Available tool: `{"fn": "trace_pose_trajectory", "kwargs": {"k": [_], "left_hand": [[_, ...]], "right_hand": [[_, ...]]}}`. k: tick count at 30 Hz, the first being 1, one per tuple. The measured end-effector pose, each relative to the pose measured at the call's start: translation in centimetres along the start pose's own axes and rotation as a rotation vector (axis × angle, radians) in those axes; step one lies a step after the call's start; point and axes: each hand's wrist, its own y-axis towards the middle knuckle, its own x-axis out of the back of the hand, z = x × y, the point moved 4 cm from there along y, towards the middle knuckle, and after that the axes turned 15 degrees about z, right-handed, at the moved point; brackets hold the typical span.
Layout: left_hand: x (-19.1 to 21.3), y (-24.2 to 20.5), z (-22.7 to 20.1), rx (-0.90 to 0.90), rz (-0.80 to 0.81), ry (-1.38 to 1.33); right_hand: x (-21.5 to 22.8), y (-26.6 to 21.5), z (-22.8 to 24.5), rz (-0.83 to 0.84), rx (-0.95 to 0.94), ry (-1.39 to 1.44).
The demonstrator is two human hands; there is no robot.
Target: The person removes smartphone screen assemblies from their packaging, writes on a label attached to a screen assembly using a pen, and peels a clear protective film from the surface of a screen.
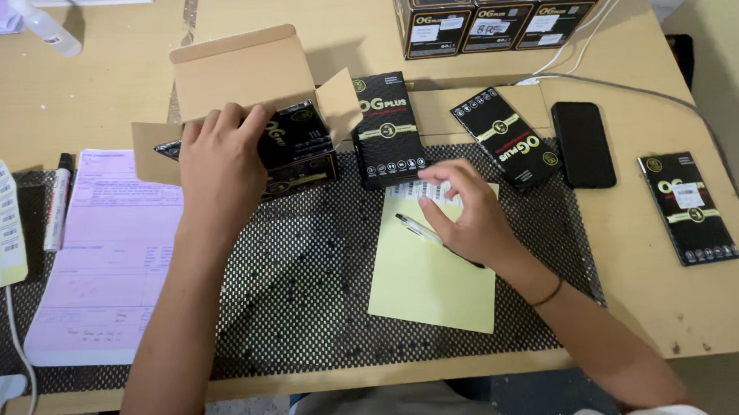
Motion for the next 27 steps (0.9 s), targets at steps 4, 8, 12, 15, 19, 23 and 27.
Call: {"fn": "trace_pose_trajectory", "kwargs": {"k": [4, 8, 12, 15, 19, 23, 27], "left_hand": [[-2.8, 0.0, -1.0, -0.018, 0.132, -0.03], [-3.0, -0.5, -1.4, 0.081, 0.311, -0.339], [-0.6, -2.3, -3.3, 0.008, -0.214, -0.231], [-0.2, -4.8, -6.1, -0.113, -0.353, -0.391], [-0.4, -5.5, -10.8, -0.195, -0.211, -0.849], [2.5, -6.1, -14.5, -0.269, 0.103, -1.23], [1.0, -7.3, -14.4, -0.186, 0.106, -1.264]], "right_hand": [[-0.3, 2.5, -2.0, -0.126, -0.069, -0.098], [-2.0, 4.4, -7.7, 0.021, -0.342, 0.048], [-0.6, 3.6, -8.2, 0.031, -0.386, 0.1], [0.7, 0.7, -3.8, -0.135, -0.457, 0.107], [-0.7, -3.3, -1.2, -0.254, -0.094, 0.103], [-4.4, -4.7, 3.0, 0.119, 0.314, 0.063], [-5.2, -4.8, 4.5, 0.406, 0.461, 0.135]]}}
